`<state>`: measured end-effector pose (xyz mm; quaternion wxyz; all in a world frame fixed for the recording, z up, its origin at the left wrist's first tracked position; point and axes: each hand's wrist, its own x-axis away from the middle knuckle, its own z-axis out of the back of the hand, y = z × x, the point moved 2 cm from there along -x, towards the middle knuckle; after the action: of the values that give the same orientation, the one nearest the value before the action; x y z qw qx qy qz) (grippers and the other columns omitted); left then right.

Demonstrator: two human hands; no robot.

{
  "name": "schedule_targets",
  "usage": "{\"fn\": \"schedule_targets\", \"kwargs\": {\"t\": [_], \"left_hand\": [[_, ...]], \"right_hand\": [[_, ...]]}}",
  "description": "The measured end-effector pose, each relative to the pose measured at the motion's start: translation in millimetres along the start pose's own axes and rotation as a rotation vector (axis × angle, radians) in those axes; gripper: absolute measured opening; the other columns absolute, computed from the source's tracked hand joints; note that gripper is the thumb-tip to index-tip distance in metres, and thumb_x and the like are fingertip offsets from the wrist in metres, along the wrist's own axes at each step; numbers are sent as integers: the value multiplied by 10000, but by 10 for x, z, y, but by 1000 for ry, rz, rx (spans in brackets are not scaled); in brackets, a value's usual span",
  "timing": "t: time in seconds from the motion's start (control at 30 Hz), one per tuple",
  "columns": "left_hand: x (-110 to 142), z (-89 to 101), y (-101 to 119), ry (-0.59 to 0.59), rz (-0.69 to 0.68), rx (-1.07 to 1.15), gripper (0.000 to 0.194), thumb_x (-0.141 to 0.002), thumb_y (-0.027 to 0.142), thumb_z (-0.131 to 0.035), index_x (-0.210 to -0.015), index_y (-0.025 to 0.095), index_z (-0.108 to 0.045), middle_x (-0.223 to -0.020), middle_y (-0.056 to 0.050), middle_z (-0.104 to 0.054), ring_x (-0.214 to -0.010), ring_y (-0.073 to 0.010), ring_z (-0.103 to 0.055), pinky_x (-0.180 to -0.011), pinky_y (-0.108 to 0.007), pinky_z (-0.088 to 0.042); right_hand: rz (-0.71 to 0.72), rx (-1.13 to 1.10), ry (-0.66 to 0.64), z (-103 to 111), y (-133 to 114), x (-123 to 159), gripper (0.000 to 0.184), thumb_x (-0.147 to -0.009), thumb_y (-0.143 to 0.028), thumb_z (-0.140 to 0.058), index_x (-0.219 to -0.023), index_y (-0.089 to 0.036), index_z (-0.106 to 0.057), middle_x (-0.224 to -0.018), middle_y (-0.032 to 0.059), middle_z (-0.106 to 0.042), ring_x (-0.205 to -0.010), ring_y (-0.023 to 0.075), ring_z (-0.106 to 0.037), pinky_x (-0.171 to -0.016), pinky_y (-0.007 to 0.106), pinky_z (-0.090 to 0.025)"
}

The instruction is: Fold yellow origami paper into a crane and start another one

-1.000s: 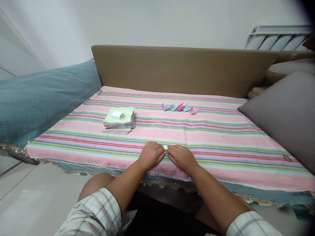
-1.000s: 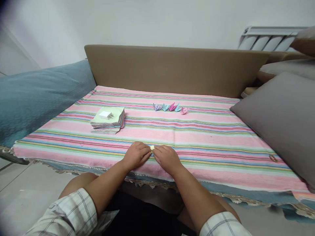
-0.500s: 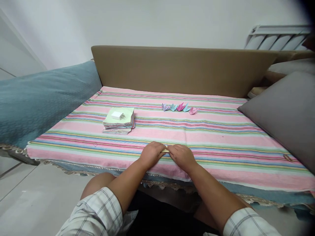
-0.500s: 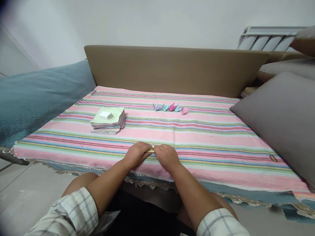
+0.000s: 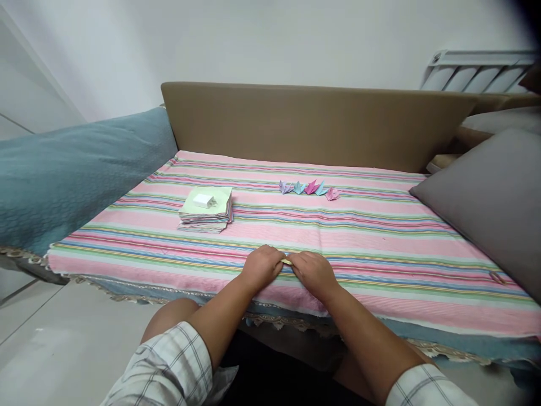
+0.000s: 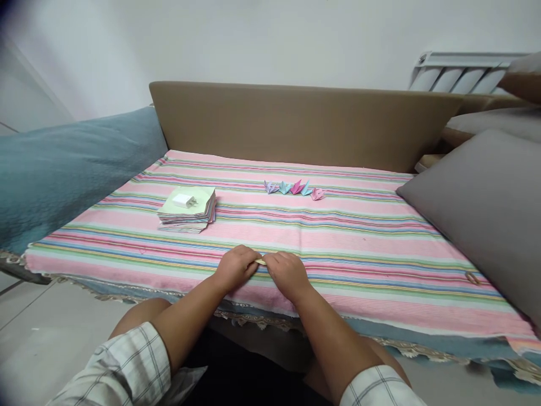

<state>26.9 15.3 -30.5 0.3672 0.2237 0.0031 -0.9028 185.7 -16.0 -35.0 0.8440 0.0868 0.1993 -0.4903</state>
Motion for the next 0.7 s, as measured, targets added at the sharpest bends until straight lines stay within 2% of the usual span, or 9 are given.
{"fn": "schedule_targets", "kwargs": {"t": [0.1, 0.2, 0.4, 0.5, 0.57, 0.63, 0.7], "left_hand": [[-8, 72, -1, -31, 83, 120, 175, -807, 217, -540, -937, 210, -657, -861, -37, -682, -832, -187, -594, -757, -298, -448], [-31, 151, 7, -85, 170, 284, 173, -769, 286, -618, -923, 227, -671, -859, -9, -693, -813, -169, -609, -723, -256, -439], [-66, 187, -19, -171, 353, 491, 102, -743, 241, -622, -819, 218, -686, -742, 39, -686, -699, -131, -619, -621, -211, -433], [-65, 176, -64, -114, 376, 472, 181, -727, 268, -639, -892, 203, -673, -818, 14, -699, -744, -154, -634, -652, -239, -469], [-50, 199, -78, 26, 327, 368, 295, -730, 268, -639, -1012, 179, -637, -975, -38, -691, -881, -187, -630, -772, -295, -485], [-10, 227, -46, 161, 199, 220, 324, -771, 250, -597, -1085, 171, -602, -1117, -75, -646, -1040, -214, -580, -937, -379, -421], [54, 221, 32, 202, 32, 99, 262, -828, 229, -523, -1074, 197, -607, -1151, -62, -633, -1118, -216, -538, -1034, -446, -320]], "right_hand": [[-53, -113, -26, 40, 17, -18, 199, -883, -205, -452, -943, -212, -641, -869, 33, -687, -813, 173, -592, -720, 271, -389], [-165, -305, -87, 95, 68, -41, 185, -851, -209, -477, -926, -239, -643, -865, 6, -685, -800, 168, -592, -679, 256, -392], [-284, -720, -201, 141, 134, -93, 193, -801, -245, -503, -924, -228, -649, -911, -6, -686, -831, 159, -603, -712, 240, -408], [-367, -774, -242, 132, 156, -122, 187, -772, -279, -516, -868, -196, -653, -839, 0, -672, -766, 158, -583, -661, 237, -397], [-454, -781, -282, 121, 181, -138, 185, -750, -301, -522, -814, -177, -644, -735, -9, -639, -664, 143, -545, -583, 227, -369], [-520, -796, -323, 104, 211, -152, 176, -727, -310, -524, -763, -170, -625, -635, -29, -582, -575, 121, -486, -527, 219, -330], [-538, -813, -353, 81, 239, -166, 158, -707, -310, -525, -702, -170, -598, -566, -49, -517, -528, 103, -429, -504, 215, -301]]}}
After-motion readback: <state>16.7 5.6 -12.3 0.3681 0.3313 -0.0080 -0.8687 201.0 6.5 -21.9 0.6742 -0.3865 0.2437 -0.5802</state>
